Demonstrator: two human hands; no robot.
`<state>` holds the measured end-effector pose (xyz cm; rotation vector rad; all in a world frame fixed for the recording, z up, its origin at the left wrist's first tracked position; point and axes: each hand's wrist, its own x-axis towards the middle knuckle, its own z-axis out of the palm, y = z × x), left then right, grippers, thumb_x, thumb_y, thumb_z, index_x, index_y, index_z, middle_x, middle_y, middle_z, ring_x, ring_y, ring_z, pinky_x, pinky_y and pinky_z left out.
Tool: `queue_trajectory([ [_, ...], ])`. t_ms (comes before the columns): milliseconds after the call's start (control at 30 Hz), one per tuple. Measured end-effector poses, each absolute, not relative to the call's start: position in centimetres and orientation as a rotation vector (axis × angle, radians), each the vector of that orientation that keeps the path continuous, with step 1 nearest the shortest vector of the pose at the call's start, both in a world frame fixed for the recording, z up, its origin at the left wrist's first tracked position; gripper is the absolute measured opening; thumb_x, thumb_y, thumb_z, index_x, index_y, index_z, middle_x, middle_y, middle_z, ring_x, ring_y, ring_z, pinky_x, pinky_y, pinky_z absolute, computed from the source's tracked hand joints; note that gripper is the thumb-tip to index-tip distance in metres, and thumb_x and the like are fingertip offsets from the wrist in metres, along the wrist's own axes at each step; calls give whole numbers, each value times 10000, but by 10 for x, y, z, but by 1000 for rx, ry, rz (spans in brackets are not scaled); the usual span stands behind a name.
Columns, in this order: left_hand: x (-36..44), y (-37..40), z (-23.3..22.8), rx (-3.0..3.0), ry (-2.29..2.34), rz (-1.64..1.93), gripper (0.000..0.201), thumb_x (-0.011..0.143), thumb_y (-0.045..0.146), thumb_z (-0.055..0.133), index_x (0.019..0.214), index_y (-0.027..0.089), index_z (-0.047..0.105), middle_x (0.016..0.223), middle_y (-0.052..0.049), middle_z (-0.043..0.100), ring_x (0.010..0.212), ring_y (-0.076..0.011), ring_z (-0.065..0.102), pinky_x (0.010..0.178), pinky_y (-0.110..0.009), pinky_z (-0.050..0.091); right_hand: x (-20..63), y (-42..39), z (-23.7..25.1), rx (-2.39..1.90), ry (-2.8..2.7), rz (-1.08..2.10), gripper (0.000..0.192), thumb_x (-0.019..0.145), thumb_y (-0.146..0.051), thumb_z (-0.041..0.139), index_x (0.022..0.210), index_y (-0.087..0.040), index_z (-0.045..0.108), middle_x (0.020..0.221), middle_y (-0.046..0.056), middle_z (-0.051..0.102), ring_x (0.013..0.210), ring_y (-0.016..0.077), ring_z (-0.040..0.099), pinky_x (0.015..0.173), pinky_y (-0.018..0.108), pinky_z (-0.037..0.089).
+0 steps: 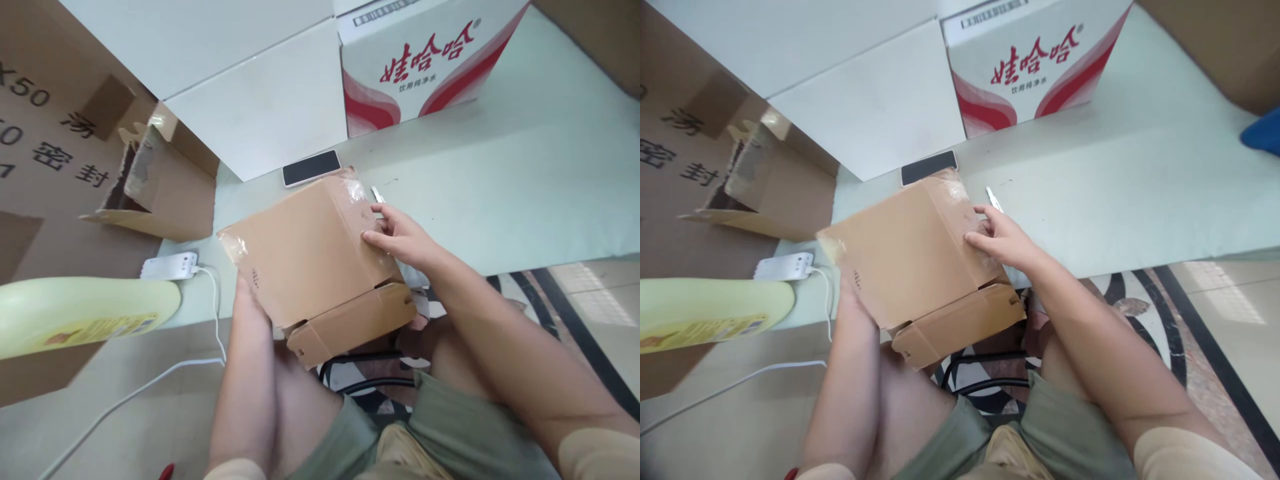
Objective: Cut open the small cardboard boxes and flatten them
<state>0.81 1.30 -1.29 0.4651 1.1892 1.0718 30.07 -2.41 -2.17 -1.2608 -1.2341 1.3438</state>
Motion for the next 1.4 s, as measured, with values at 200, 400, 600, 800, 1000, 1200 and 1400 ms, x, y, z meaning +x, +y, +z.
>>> queue_trajectory([
  [200, 15, 21, -16, 667, 1013, 1189, 374, 756, 499, 794, 964, 194, 732, 972, -105, 799, 1150, -344, 712, 959, -453, 608, 298, -21, -19, -1360, -1115, 1098, 274, 758, -364, 705, 965, -226, 590, 912, 33, 728, 847, 214, 671, 769, 351, 513],
  [400, 5, 29, -26, 663, 1011, 1353, 271, 759, 238, 826, 1007, 190, 726, 988, -66, 803, 1002, -264, 760, 1019, -413, 581, 313, -29, -7, -1400, -969, 1177, 234, 811, -411, 673, 949, -223, 666, 723, -13, 658, 616, 137, 565, 553, 251, 409],
  [600, -1, 38, -20, 472, 1069, 1532, 188, 973, 264, 575, 1066, 185, 719, 1058, -87, 790, 1193, -235, 694, 1081, -382, 532, 327, -30, 0, -1250, -889, 1263, 383, 721, -550, 753, 864, -205, 667, 726, 14, 671, 618, 145, 616, 553, 265, 461],
  [800, 9, 42, -24, 368, 1085, 1515, 234, 969, 302, 583, 1132, 179, 696, 1052, -107, 783, 1158, -250, 704, 1045, -390, 549, 297, -40, -5, -1248, -1115, 1510, 414, 645, -533, 838, 743, -175, 654, 612, 24, 665, 508, 123, 584, 460, 241, 436],
  [1000, 17, 39, -12, 361, 1031, 1444, 177, 937, 329, 525, 923, 216, 660, 807, -47, 716, 765, -201, 717, 746, -333, 598, 284, -51, 4, -1169, -725, 1368, 447, 610, -472, 864, 871, -166, 669, 651, -3, 676, 414, 70, 475, 324, 194, 334],
  [1200, 19, 33, 6, 317, 1036, 1364, 168, 862, 367, 529, 847, 209, 584, 718, -5, 601, 571, -148, 616, 538, -268, 504, 320, -58, 33, -1181, -268, 1030, 381, 674, -378, 861, 859, -202, 578, 614, -71, 619, 364, 26, 439, 281, 124, 300],
  [1400, 24, 30, 8, 360, 1048, 1314, 178, 766, 361, 588, 850, 204, 584, 676, 6, 571, 543, -136, 574, 532, -252, 487, 400, -116, 43, -1528, -335, 637, 336, 688, -418, 844, 792, -220, 594, 603, -36, 650, 433, 106, 613, 352, 177, 457],
])
